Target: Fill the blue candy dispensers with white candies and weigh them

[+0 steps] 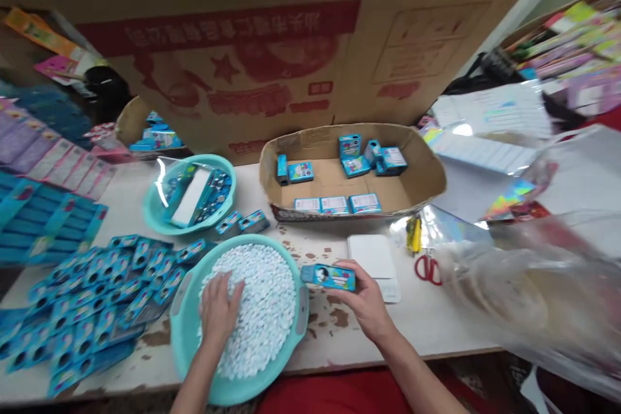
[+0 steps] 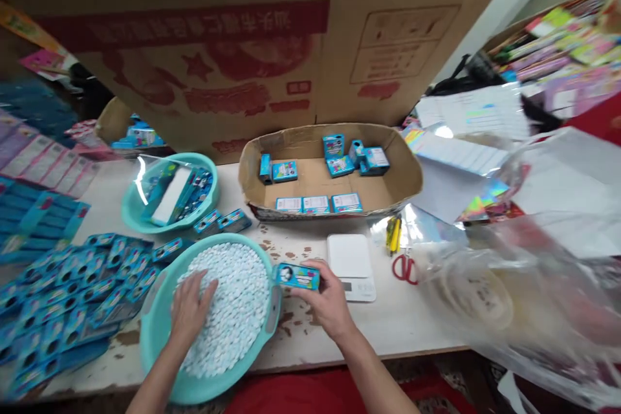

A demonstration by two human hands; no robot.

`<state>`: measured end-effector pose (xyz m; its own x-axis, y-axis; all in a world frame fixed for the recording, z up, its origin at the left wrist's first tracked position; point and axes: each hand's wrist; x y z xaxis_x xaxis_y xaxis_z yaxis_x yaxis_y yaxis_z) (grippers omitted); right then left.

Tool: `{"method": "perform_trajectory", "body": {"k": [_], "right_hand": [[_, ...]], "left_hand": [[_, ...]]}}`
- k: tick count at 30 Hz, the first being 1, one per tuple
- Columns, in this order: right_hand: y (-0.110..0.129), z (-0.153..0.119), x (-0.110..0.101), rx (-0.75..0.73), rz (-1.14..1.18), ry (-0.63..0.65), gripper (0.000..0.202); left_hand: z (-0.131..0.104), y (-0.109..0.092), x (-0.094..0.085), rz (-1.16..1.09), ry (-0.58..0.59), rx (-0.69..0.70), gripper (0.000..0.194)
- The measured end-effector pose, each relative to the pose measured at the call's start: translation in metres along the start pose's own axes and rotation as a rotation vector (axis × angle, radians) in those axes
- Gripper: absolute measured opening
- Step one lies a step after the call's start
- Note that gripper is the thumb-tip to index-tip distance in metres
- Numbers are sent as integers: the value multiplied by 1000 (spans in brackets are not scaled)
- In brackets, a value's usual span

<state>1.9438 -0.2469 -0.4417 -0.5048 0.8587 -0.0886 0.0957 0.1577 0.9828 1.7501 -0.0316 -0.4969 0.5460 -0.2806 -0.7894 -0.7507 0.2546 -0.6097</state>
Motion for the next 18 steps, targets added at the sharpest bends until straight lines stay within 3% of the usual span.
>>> {"method": "perform_trajectory", "body": {"k": [2, 5, 9, 13, 15, 18], "right_hand": [[-11, 14, -39, 12, -78, -189, 45], [-35, 36, -81, -10, -165, -384, 46], [-47, 52, -102, -103, -315, -359, 46], [-1, 89, -104, -397, -545, -384, 46], [27, 135, -102, -480, -588, -356, 33], [49, 231, -97, -350, -676, -301, 21]], "left_hand": [[1, 7, 16, 236, -16, 5, 44], [1, -4, 29, 388, -11, -133, 58], [4, -19, 34, 415, 34, -179, 59], [3, -16, 40, 379, 50, -101, 39], [2, -13, 44, 377, 61, -75, 32], [1, -6, 47, 366, 104, 59, 31]]}}
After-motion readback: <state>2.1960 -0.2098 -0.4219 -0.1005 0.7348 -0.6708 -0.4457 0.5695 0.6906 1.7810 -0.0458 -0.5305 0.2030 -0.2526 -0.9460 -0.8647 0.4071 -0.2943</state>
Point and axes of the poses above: each hand's wrist, its own z-axis towards the middle knuckle, its own x-axis out of the palm, y = z × x, and after that the axes turned 7 degrees about -y, right-handed
